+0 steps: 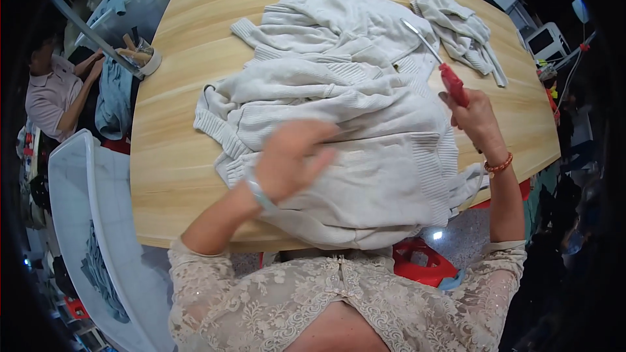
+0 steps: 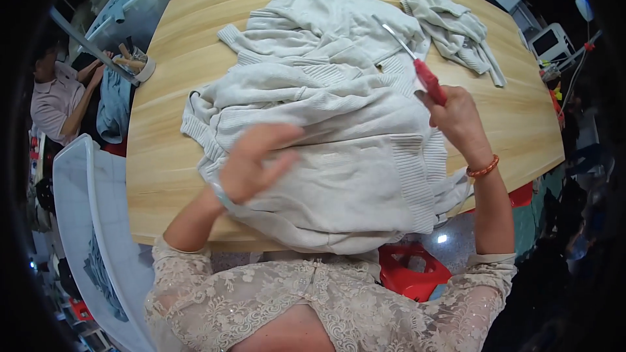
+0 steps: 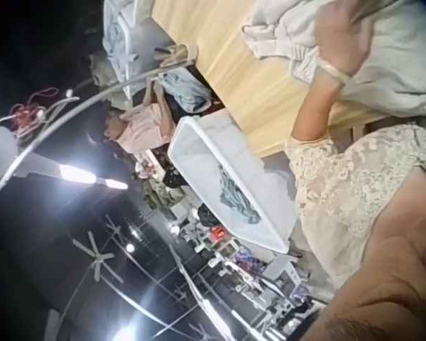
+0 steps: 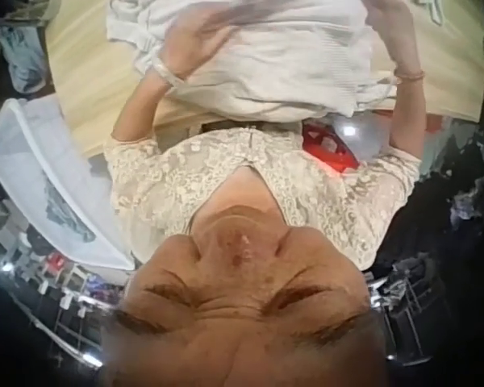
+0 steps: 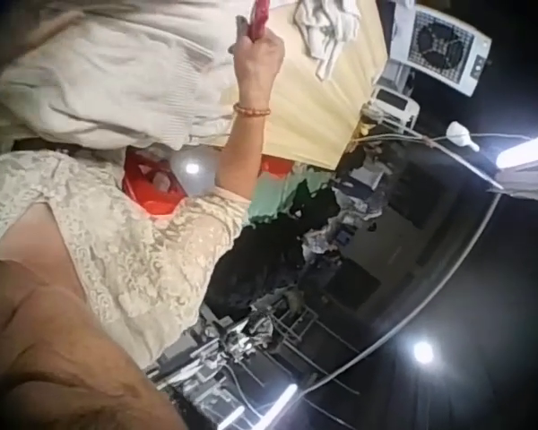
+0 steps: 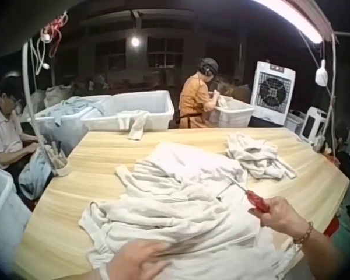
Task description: Trimming loose threads from a white cardigan using scissors and a thread nipper.
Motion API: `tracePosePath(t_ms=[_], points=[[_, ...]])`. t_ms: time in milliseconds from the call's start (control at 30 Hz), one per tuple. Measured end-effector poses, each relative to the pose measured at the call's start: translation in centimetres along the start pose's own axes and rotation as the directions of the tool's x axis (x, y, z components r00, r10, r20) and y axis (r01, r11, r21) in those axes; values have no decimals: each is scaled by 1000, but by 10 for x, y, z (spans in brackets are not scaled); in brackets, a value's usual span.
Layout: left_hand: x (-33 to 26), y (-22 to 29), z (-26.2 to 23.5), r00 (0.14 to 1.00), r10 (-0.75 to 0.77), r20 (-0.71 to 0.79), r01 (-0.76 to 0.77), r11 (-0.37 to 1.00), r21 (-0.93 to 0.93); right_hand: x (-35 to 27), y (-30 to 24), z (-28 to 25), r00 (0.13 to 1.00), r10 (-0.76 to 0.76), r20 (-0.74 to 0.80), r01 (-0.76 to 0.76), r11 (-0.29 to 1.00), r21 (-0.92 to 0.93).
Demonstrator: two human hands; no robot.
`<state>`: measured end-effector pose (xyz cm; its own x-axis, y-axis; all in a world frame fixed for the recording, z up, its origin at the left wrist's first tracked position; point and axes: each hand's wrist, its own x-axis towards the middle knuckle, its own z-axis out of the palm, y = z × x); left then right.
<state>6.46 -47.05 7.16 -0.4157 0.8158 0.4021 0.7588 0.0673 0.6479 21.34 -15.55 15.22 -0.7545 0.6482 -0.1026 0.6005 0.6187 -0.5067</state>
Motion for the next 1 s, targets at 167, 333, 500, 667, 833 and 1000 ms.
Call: tracePosePath(t_ms=[167,333,500,667,833,1000], points=[[-55,-74,-51,915,-296,-274,363,902,234,24,-15,42,961,-276,-29,278,951,139],[-60,-36,-46,885,-309,-348,311,949,-51,30,-53,80,920,-391,33,386,916,107],[-87,1,-49,989,118,88,-113,992,-64,24,-71,89,903,-336,267,328,942,75],[-96,-53,-57,736,-492,-465,410,870,-272,26,-85,83,913,-379,151,379,925,29],[-91,-141,-73,577,-760,-298,707,648,-284,32,-118,83,885,-452,116,452,892,26],[-46,-166,-73,673,-731,-113,726,682,-84,37,-120,82,900,-408,151,407,913,41]])
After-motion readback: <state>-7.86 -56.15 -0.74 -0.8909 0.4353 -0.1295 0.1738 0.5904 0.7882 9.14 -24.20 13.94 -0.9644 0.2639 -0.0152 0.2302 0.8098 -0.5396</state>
